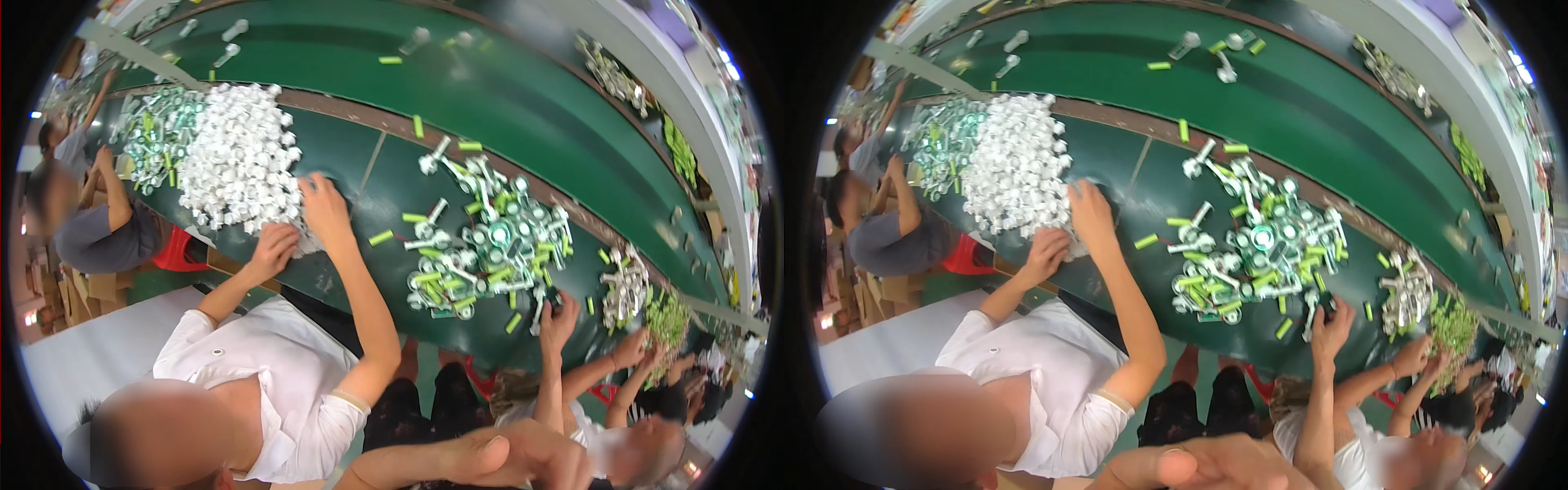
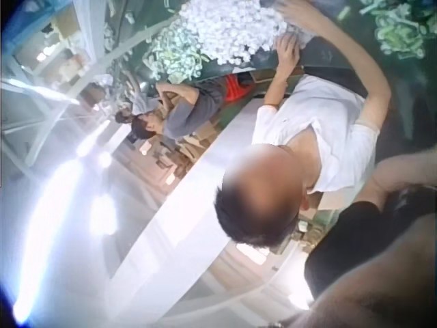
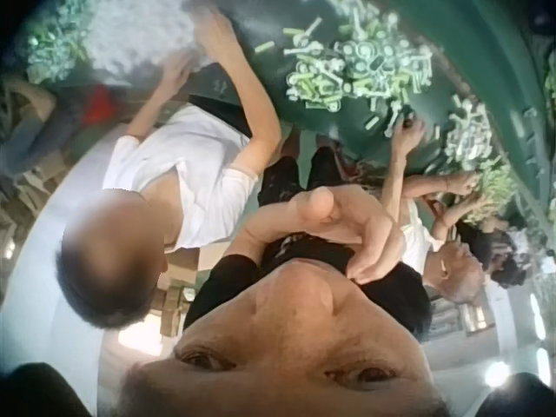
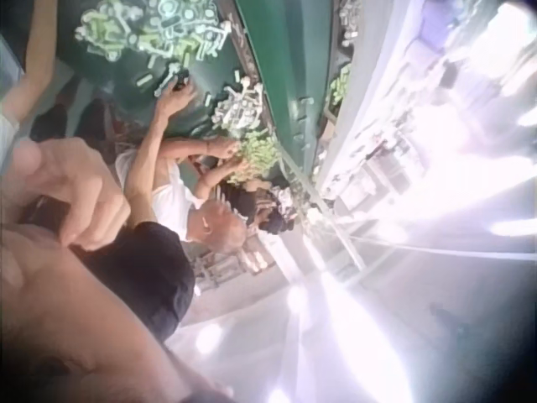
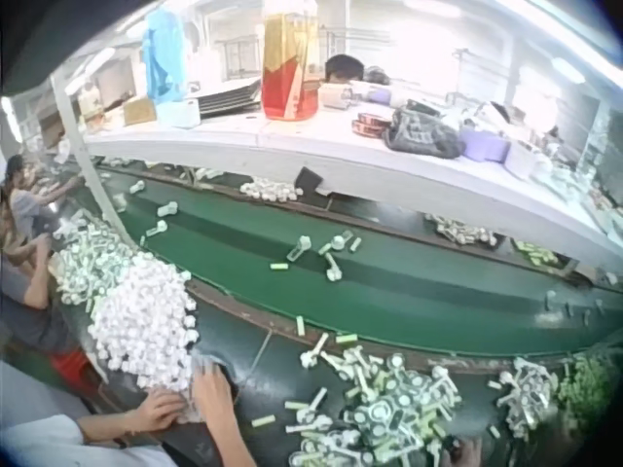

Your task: Manually assembling green and white plastic housing components on a factory assembly line.

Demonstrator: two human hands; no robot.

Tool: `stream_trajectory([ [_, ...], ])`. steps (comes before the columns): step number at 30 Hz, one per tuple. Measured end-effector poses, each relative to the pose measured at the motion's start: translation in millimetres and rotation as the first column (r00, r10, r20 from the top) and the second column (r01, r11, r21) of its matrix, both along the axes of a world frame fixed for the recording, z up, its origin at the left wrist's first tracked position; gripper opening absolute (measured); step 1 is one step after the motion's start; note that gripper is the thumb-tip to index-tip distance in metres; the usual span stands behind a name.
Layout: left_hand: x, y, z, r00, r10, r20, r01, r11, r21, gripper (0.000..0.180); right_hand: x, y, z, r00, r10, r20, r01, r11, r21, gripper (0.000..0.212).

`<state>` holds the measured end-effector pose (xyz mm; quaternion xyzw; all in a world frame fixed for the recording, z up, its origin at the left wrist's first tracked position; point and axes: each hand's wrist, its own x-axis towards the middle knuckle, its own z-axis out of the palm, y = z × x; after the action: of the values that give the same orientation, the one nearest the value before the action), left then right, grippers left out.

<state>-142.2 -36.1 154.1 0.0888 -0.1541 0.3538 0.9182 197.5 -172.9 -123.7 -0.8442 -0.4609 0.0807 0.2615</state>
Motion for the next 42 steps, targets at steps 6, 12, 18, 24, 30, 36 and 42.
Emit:
stream_trajectory([
  [6, 18.8, -75.7, -32.4, 0.777, -0.036, -0.629, 0.018, 0.999, -0.034, 0.051, -14.5, 37.3, -1.3, 0.993, 0.112, -0.035, -0.113, 0.993, -0.036, 0.031],
  [12, 32.2, -139.3, -147.3, 0.281, 0.015, -0.960, -0.023, 1.000, 0.009, 0.021, -4.0, 22.9, 15.1, 0.995, 0.031, -0.099, -0.017, 0.990, 0.139, 0.034],
  [18, 51.5, -143.9, -204.4, -0.115, 0.180, -0.977, 0.149, 0.975, 0.163, 0.018, 10.5, 0.3, 22.0, 0.986, -0.147, -0.078, 0.145, 0.989, -0.030, 0.032],
  [24, 120.8, -124.6, -225.2, -0.131, 0.470, -0.873, 0.225, 0.872, 0.435, 0.028, 17.3, -23.8, 14.3, 0.931, -0.217, -0.294, 0.217, 0.976, -0.032, 0.027],
  [30, 216.8, -62.2, -223.2, -0.244, 0.783, -0.573, 0.567, 0.594, 0.570, 0.066, -2.1, -21.2, 19.9, 0.942, -0.118, -0.314, 0.103, 0.993, -0.063, 0.028],
  [36, 245.8, -46.9, -248.4, -0.298, 0.877, -0.376, 0.750, 0.459, 0.476, 0.071, -10.9, -22.4, 14.2, 0.869, -0.169, -0.466, 0.167, 0.985, -0.046, 0.038],
  [42, 233.7, -50.2, -232.0, -0.150, 0.961, -0.234, 0.633, 0.275, 0.724, 0.055, 20.2, -33.5, 9.6, 0.755, -0.236, -0.612, 0.264, 0.963, -0.046, 0.032],
])
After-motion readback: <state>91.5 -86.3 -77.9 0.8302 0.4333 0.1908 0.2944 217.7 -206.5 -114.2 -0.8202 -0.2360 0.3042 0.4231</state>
